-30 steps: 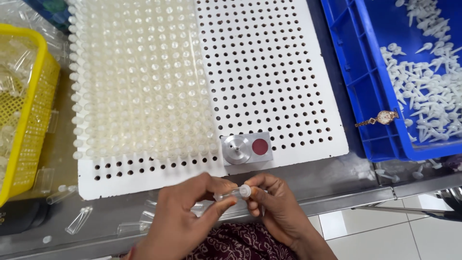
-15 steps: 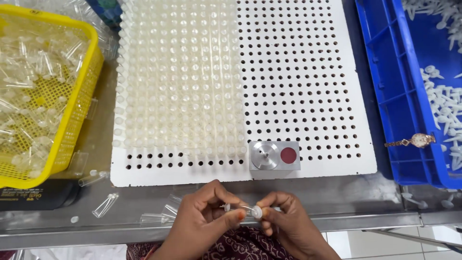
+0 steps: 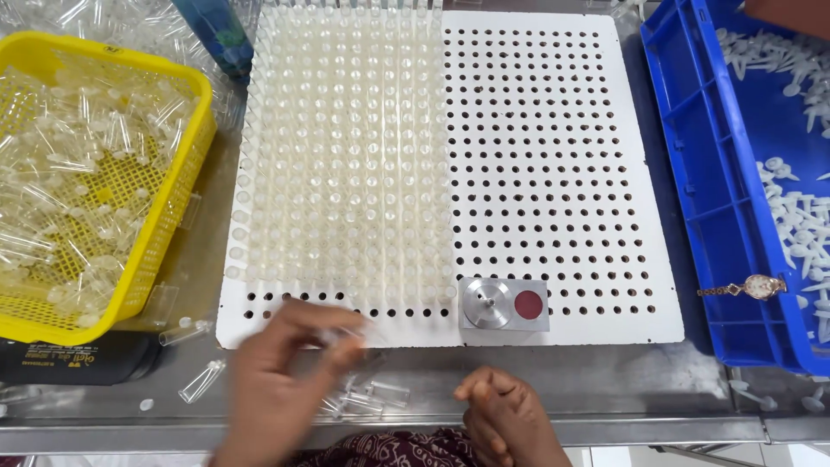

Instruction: Assembling small clear plastic medical or diagnostic vials by inserting white components and caps.

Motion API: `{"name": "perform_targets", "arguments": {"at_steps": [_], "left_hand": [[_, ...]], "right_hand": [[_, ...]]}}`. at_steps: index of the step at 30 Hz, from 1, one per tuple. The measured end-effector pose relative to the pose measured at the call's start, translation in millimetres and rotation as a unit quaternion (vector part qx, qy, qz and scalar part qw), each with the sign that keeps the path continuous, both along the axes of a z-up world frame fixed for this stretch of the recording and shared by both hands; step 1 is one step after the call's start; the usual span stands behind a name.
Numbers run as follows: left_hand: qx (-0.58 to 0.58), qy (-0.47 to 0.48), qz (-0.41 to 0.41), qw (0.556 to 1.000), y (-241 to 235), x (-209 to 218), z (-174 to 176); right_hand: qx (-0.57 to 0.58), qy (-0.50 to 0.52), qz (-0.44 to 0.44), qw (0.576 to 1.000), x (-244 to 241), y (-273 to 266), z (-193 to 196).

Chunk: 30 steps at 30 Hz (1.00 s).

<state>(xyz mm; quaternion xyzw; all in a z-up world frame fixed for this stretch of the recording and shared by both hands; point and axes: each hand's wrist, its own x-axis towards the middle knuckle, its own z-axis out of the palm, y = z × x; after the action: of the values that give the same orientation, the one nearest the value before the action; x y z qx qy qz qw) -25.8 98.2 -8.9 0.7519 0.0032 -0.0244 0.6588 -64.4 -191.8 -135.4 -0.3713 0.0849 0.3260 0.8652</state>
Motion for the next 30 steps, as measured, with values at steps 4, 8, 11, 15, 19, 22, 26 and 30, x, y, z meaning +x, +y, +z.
{"name": "perform_targets", "arguments": {"at_steps": [4, 8, 11, 15, 19, 22, 26, 30], "left_hand": [[0.266, -0.039, 0.106, 0.957, 30.1, 17.0, 17.9], [0.396, -0.016, 0.078, 0.915, 29.3, 28.7, -2.3], [0.388, -0.04, 0.079, 0.917, 18.8, 38.1, -1.4], [0.354, -0.051, 0.101, 0.928, 20.4, 40.2, -2.4], [0.321, -0.025, 0.125, 0.939, 28.1, 35.3, -3.8], [0.336, -0.036, 0.123, 0.933, 24.9, 28.8, 3.4], [0.372, -0.104, 0.055, 0.921, 8.6, 12.1, 9.3], [0.387, -0.043, -0.224, 0.893, -16.2, -11.2, -31.9]], "right_hand": [[0.078, 0.041, -0.03, 0.996, 5.0, -8.0, 2.0], [0.143, 0.093, -0.091, 0.981, 7.6, -2.2, 14.9], [0.102, 0.115, -0.116, 0.981, 5.8, 4.2, 17.1], [0.054, 0.137, -0.124, 0.981, 5.8, 5.0, 24.2], [-0.014, 0.169, -0.13, 0.977, 6.3, 5.0, 23.0], [-0.039, 0.179, -0.134, 0.974, 8.3, 4.4, 23.6], [-0.031, 0.183, -0.142, 0.972, 6.3, -1.9, 17.9], [-0.024, 0.179, -0.143, 0.973, 9.4, -0.7, 29.6]]}}
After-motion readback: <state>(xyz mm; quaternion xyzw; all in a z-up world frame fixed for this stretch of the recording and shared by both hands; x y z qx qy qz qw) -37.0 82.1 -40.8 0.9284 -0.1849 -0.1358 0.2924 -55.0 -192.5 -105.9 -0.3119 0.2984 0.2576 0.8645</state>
